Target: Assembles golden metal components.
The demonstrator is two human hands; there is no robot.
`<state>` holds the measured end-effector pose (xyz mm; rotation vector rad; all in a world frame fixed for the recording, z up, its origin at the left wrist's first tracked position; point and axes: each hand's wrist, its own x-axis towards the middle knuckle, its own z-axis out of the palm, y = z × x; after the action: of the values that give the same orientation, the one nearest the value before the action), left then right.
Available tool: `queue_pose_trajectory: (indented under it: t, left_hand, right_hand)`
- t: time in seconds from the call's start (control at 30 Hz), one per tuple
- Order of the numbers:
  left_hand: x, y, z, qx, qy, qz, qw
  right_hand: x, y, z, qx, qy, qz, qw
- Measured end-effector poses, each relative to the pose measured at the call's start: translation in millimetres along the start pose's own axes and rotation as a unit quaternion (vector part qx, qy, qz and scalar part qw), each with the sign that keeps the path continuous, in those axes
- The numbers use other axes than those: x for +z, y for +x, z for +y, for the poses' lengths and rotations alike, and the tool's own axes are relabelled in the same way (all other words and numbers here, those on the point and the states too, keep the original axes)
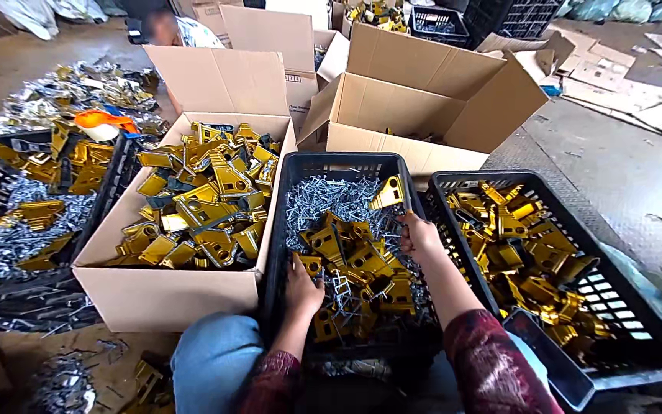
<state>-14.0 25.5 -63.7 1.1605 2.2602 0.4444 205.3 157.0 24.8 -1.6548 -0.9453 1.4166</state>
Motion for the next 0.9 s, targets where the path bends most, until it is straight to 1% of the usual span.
queue_pose_trajectory:
  t: [0.07, 0.1, 0.17, 0.23, 0.3, 0.33, 0.37, 0.43, 0.47, 0.5, 0.53, 0.57, 0.6, 0.63, 0.67, 0.7, 0.73, 0.83, 0.87, 0.9]
  left_hand:
    - [10, 6, 0, 0.012, 0.045, 0.02, 0.999]
    - [12, 8, 1, 0.013, 0.069, 0.026, 0.997]
    - [11, 10, 7, 0.008, 0.117, 0.029, 0.993]
    - [10, 11, 9, 0.009, 0.141, 0.034, 0.989]
    - [9, 10, 7, 0.011, 0.157, 0.04, 0.987]
    - [7, 8, 8, 0.014, 0.157, 0.047, 0.986]
    - [1, 3, 9, 0.02, 0.145, 0.056, 0.988]
    - [-21, -14, 13, 0.049, 0.077, 0.08, 0.993]
    - [-35, -25, 13, 0.078, 0.016, 0.085, 0.993]
    - [-49, -34, 11, 0.114, -0.065, 0.073, 0.989]
    - [-64, -41, 8, 0.157, -0.167, 0.035, 0.973]
    - [-77, -47, 6, 0.205, -0.293, -0.029, 0.933]
    - [-87, -52, 3, 0.247, -0.43, -0.111, 0.861]
    - [-93, -56, 1, 0.271, -0.543, -0.187, 0.773]
    - [-99, -57, -1, 0.276, -0.617, -0.252, 0.692]
    - [-103, -57, -2, 0.274, -0.656, -0.298, 0.637]
    - [-106, -56, -3, 0.275, -0.675, -0.323, 0.604]
    - [-108, -50, -4, 0.269, -0.697, -0.373, 0.55]
    - [-107, -47, 0, 0.263, -0.7, -0.383, 0.542]
    - [-106, -46, 5, 0.255, -0.701, -0.38, 0.546]
  right_hand:
    - [-6, 6, 18, -0.037, -0.139, -0.012, 0.99]
    - [-11, 5, 28, -0.048, -0.216, -0.02, 0.975]
    - [-24, -6, 39, -0.039, -0.384, -0.041, 0.921]
    - [-31, -15, 44, 0.0, -0.512, -0.05, 0.857]
    - [-29, -19, 50, 0.016, -0.581, -0.044, 0.813]
    - [-27, -20, 52, 0.003, -0.6, -0.033, 0.799]
    - [-24, -22, 53, -0.029, -0.606, -0.023, 0.795]
    - [-13, -30, 56, -0.134, -0.588, -0.034, 0.797]
    - [-5, -37, 57, -0.18, -0.575, -0.066, 0.795]
    - [5, -47, 58, -0.204, -0.571, -0.12, 0.786]
    - [17, -57, 61, -0.209, -0.577, -0.179, 0.769]
    - [29, -66, 68, -0.203, -0.589, -0.23, 0.747]
    - [40, -74, 76, -0.197, -0.609, -0.264, 0.722]
    - [50, -80, 83, -0.197, -0.63, -0.28, 0.697]
    - [55, -83, 86, -0.205, -0.633, -0.286, 0.69]
    - [58, -86, 84, -0.22, -0.617, -0.284, 0.701]
    - [56, -88, 77, -0.237, -0.586, -0.275, 0.724]
    - [37, -89, 56, -0.261, -0.472, -0.256, 0.802]
    - [28, -88, 52, -0.257, -0.441, -0.256, 0.821]
    - [19, -88, 50, -0.251, -0.409, -0.257, 0.839]
